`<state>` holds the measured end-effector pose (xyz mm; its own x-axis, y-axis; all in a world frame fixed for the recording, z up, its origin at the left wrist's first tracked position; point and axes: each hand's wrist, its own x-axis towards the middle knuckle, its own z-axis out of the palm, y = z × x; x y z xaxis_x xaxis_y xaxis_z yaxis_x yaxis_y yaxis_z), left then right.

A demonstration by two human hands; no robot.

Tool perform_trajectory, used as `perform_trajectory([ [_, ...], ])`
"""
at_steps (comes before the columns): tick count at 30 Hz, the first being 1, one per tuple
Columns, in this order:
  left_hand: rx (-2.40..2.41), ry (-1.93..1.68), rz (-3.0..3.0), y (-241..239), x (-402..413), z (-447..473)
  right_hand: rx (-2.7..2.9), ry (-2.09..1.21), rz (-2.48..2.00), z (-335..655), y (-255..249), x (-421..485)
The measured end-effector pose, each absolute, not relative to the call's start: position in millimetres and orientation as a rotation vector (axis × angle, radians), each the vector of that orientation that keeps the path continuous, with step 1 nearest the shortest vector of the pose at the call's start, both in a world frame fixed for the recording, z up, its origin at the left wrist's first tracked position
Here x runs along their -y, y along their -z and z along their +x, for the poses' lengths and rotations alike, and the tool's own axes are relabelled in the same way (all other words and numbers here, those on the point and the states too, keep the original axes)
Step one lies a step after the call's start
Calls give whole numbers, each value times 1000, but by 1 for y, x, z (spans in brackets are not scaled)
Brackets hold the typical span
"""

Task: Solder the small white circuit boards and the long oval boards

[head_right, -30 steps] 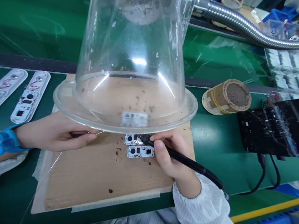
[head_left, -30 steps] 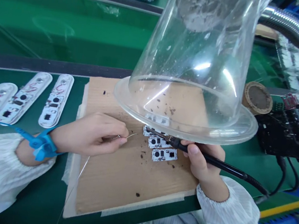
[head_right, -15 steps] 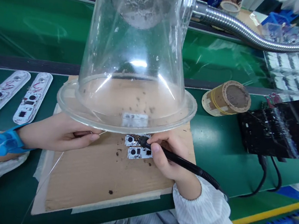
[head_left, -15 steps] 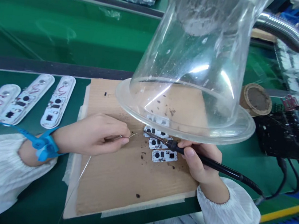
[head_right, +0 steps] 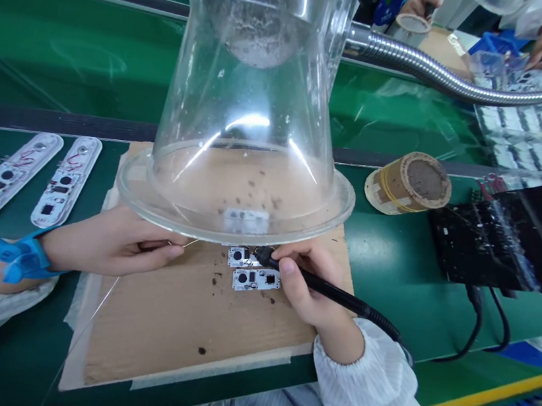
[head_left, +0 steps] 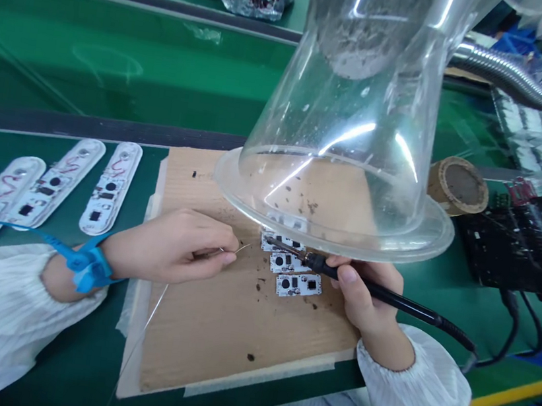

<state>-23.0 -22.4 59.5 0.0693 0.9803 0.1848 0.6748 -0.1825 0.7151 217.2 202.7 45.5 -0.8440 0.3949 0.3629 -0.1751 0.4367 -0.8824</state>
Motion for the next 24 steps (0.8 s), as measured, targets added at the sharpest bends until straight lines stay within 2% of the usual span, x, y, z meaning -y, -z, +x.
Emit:
perform_trajectory([
  [18,-1668,-891,1890,-59,24,-22,2219,-1384,-177,217,-46,-201],
  [24,-1833,-834,1798,-40,40,-22,2088,-1210,-372,229,-38,-225],
])
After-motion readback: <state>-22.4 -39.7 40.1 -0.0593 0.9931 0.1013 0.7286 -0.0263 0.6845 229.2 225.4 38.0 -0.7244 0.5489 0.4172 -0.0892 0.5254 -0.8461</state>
